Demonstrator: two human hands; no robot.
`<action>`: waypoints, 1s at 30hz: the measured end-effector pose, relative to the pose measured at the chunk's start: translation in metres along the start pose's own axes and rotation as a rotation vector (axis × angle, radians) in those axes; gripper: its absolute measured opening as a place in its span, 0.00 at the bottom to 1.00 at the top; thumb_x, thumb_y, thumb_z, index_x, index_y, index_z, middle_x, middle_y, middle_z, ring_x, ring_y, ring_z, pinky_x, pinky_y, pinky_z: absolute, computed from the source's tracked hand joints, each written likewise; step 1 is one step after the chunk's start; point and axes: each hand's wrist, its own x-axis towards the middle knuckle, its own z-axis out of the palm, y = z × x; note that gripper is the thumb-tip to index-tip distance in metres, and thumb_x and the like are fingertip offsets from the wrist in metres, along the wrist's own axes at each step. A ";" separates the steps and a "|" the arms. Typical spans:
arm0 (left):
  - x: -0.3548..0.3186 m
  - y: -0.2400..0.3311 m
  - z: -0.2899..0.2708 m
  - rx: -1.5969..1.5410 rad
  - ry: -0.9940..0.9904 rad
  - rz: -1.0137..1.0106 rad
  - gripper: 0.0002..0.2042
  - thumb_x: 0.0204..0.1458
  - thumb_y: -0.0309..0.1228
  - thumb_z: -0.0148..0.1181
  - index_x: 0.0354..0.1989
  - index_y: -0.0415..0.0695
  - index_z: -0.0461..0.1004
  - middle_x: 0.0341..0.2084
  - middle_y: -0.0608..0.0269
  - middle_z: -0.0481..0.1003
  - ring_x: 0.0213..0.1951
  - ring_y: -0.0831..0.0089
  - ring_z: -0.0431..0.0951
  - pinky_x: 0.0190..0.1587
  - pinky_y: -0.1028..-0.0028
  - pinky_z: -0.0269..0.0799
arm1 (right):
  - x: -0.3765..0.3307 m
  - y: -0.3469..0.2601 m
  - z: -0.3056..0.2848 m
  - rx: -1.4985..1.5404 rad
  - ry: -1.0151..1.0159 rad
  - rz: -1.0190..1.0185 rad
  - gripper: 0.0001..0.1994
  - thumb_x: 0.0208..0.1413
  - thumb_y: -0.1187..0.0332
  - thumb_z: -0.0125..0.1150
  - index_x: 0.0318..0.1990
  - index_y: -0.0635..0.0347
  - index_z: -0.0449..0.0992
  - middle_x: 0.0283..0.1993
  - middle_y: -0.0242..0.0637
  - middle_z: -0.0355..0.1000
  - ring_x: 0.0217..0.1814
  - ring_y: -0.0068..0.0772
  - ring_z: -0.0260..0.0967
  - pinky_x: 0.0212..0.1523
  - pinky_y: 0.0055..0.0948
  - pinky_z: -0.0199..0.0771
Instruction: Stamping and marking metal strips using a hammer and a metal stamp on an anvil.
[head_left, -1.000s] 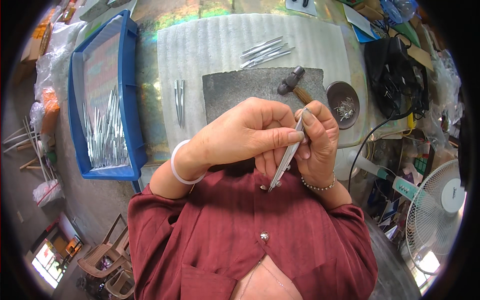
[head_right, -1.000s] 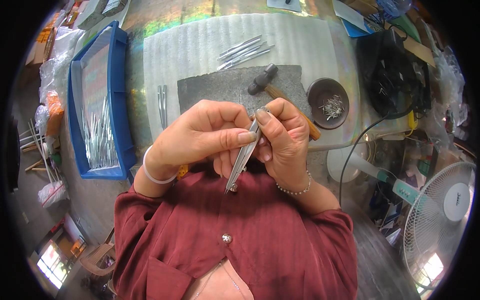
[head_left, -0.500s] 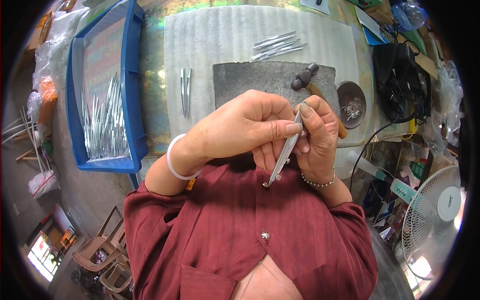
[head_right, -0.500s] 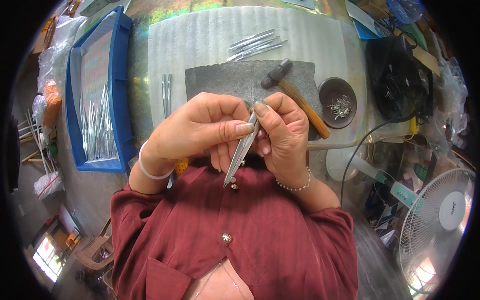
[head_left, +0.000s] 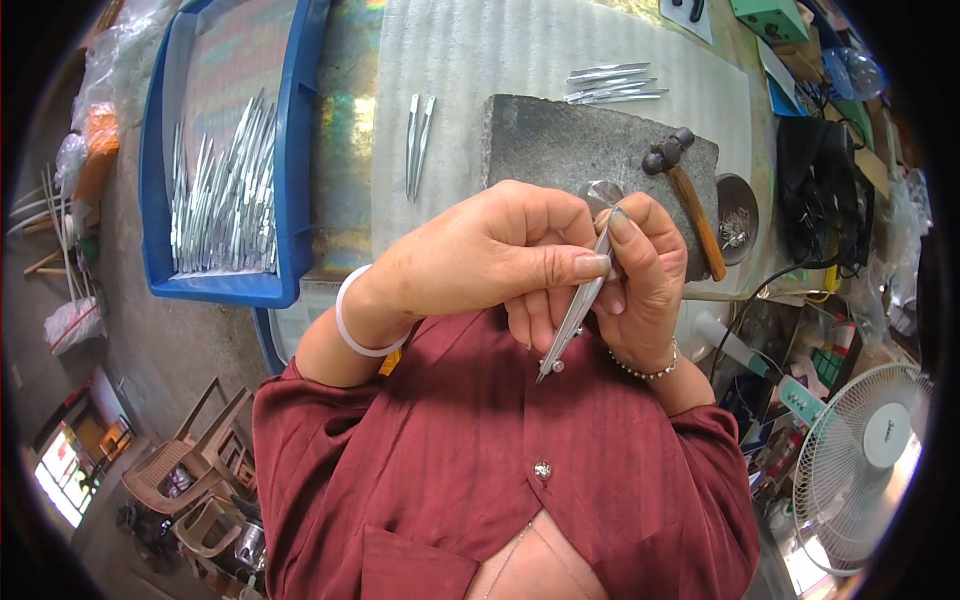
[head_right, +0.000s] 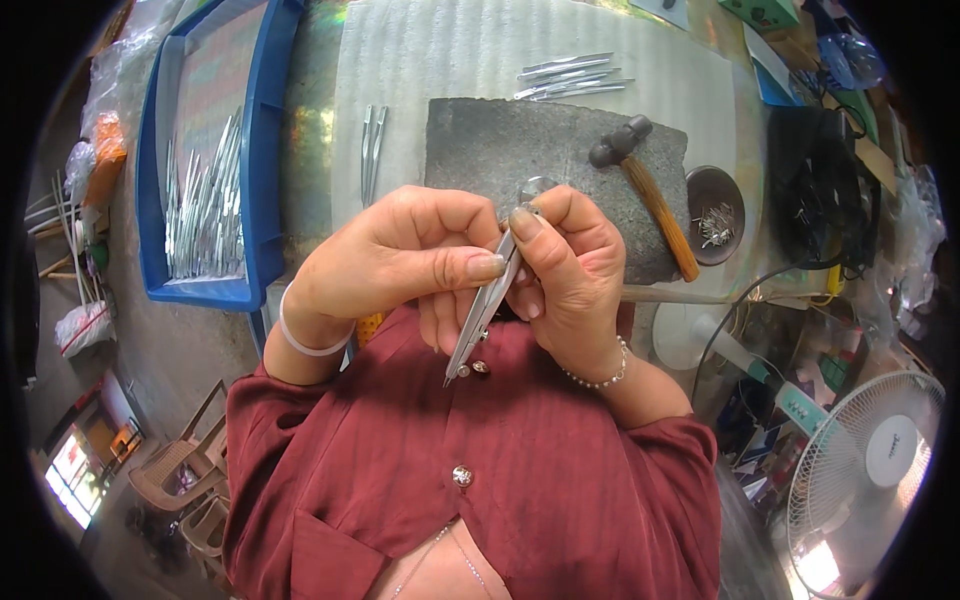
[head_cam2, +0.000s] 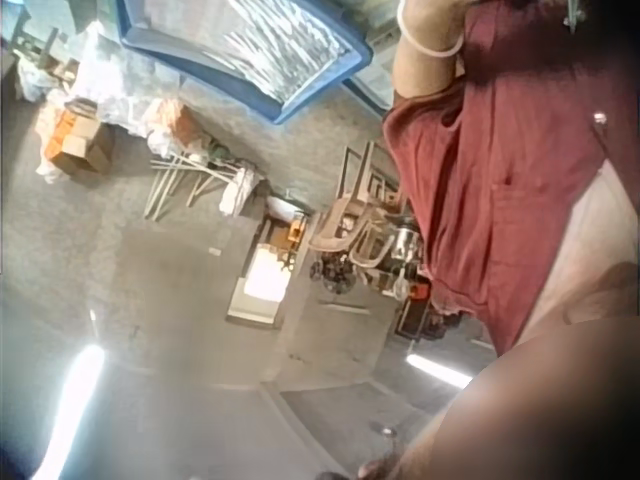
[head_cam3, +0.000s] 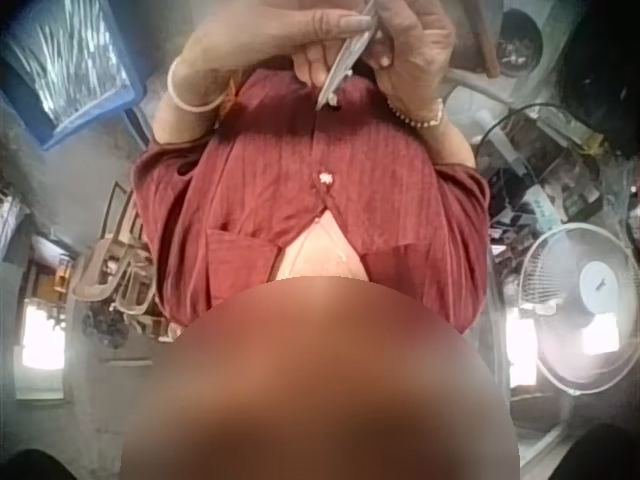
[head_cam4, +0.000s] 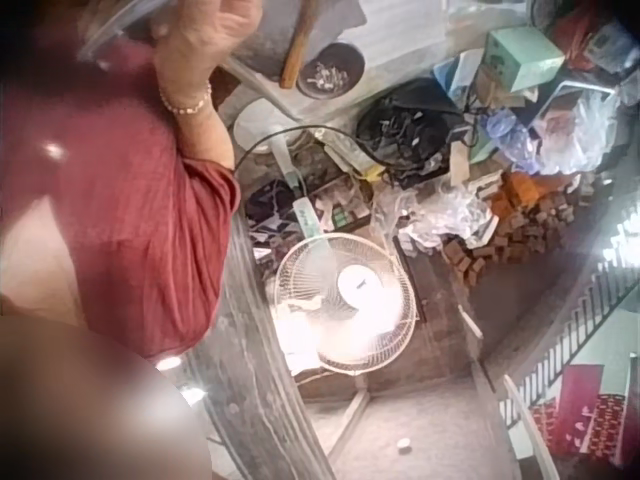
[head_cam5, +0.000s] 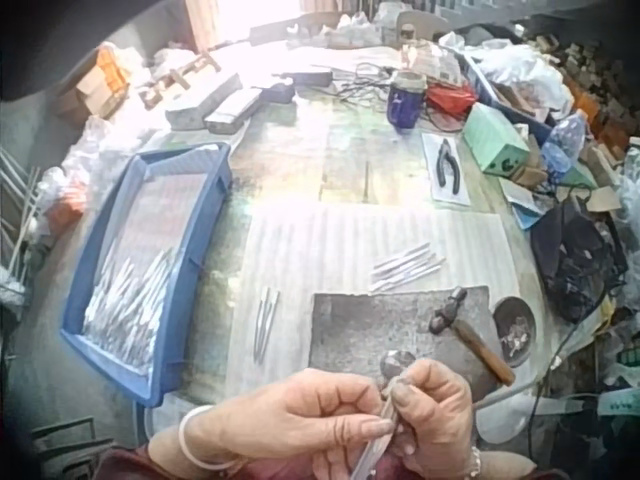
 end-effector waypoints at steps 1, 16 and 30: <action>-0.001 -0.002 0.000 -0.011 0.013 -0.002 0.12 0.60 0.35 0.50 0.33 0.36 0.68 0.19 0.59 0.74 0.19 0.74 0.77 0.20 0.81 0.74 | 0.000 0.001 0.001 -0.004 -0.004 0.001 0.06 0.58 0.71 0.54 0.29 0.59 0.67 0.19 0.29 0.65 0.12 0.11 0.52 0.10 0.13 0.51; 0.009 -0.004 -0.002 -0.067 0.059 -0.011 0.10 0.59 0.32 0.52 0.32 0.37 0.68 0.18 0.61 0.74 0.16 0.76 0.76 0.16 0.84 0.71 | 0.007 0.002 -0.003 0.055 0.009 -0.001 0.07 0.58 0.69 0.55 0.28 0.58 0.68 0.20 0.28 0.65 0.11 0.11 0.53 0.10 0.13 0.50; 0.030 0.009 0.000 -0.063 -0.055 -0.012 0.10 0.59 0.31 0.50 0.33 0.35 0.67 0.17 0.58 0.75 0.16 0.75 0.77 0.15 0.83 0.72 | 0.005 -0.003 -0.012 0.062 0.055 -0.161 0.06 0.59 0.70 0.53 0.30 0.59 0.67 0.20 0.29 0.66 0.12 0.10 0.53 0.10 0.12 0.50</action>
